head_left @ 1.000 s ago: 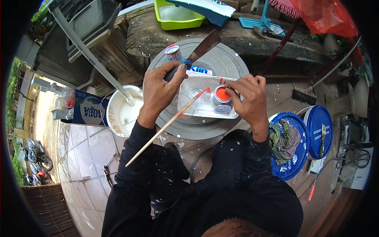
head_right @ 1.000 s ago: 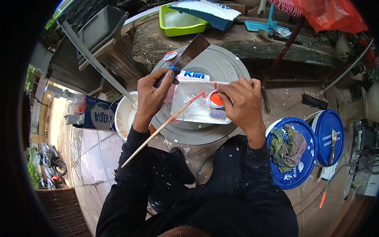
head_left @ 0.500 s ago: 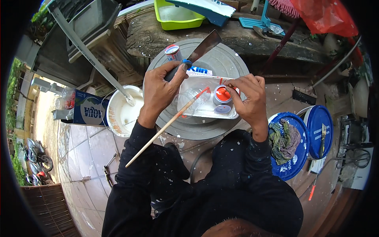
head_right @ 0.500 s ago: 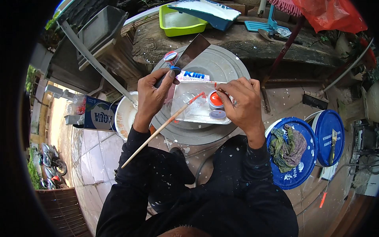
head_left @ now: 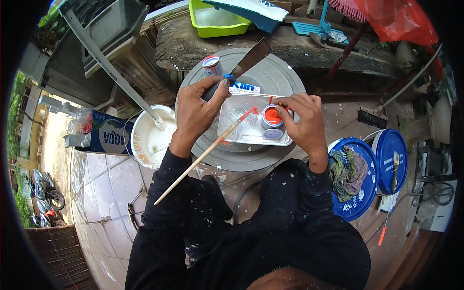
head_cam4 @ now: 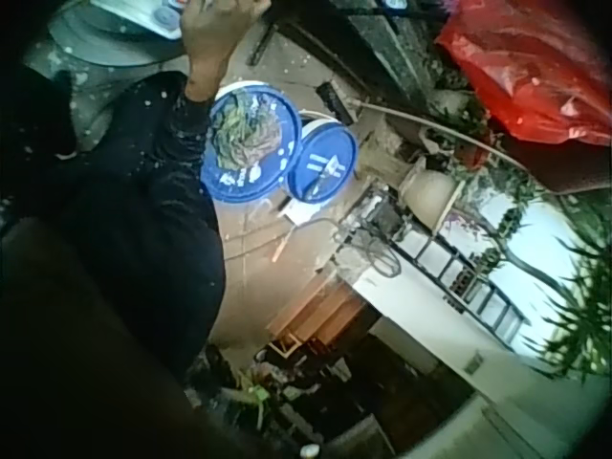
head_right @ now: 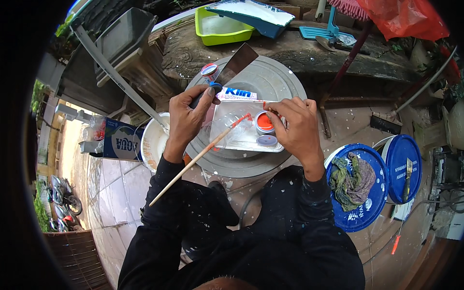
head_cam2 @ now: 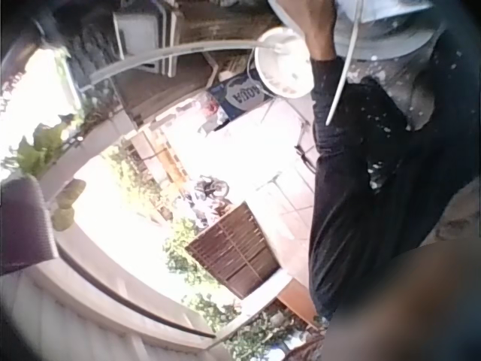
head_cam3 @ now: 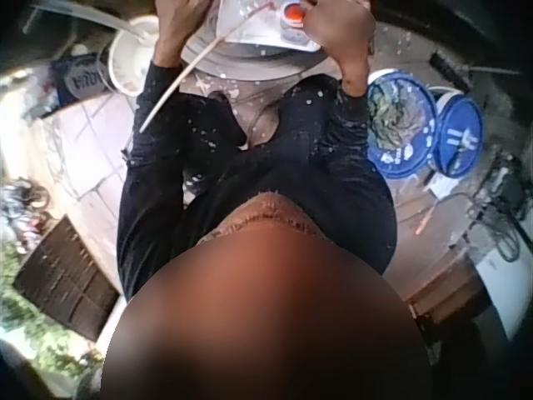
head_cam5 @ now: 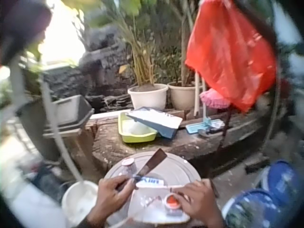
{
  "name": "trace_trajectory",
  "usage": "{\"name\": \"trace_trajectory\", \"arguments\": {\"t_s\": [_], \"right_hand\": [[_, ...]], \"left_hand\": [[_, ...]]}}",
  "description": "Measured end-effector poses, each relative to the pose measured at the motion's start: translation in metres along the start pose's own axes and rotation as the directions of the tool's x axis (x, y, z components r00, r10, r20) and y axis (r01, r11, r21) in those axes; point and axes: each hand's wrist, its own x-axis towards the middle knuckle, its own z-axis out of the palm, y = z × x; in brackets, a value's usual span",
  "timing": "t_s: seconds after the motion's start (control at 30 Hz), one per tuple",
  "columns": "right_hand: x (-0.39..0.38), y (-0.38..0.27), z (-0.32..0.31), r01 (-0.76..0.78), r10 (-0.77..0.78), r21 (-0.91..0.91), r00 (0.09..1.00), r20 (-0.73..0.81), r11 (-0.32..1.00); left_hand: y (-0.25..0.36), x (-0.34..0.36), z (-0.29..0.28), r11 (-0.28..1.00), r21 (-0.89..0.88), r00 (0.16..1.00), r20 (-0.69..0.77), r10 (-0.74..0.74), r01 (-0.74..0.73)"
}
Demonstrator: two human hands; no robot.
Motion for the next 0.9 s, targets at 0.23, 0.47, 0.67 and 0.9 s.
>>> {"name": "trace_trajectory", "arguments": {"t_s": [0.23, 0.47, 0.67, 0.9], "right_hand": [[0.001, -0.003, -0.0019, 0.02, -0.017, -0.091, 1.0, 0.026, 0.996], [0.0025, -0.0064, -0.0017, 0.037, -0.039, -0.039, 0.998, -0.053, 0.999], [0.0019, -0.0048, 0.0009, 0.034, -0.032, 0.028, 0.996, -0.084, 0.999], [0.0013, -0.0076, -0.001, -0.014, 0.014, -0.014, 1.0, -0.005, 1.0]], "left_hand": [[-0.0008, 0.0001, 0.0008, 1.0, -0.011, 1.0, -0.008, 0.006, -0.006], [0.0, 0.0004, 0.0013, 1.0, -0.006, 1.0, -0.003, 0.011, -0.011], [-0.0004, 0.0006, 0.0017, 1.0, 0.001, 1.0, 0.005, 0.015, -0.015], [0.0005, -0.0004, 0.0006, 1.0, -0.017, 1.0, -0.004, 0.01, -0.01]]}}
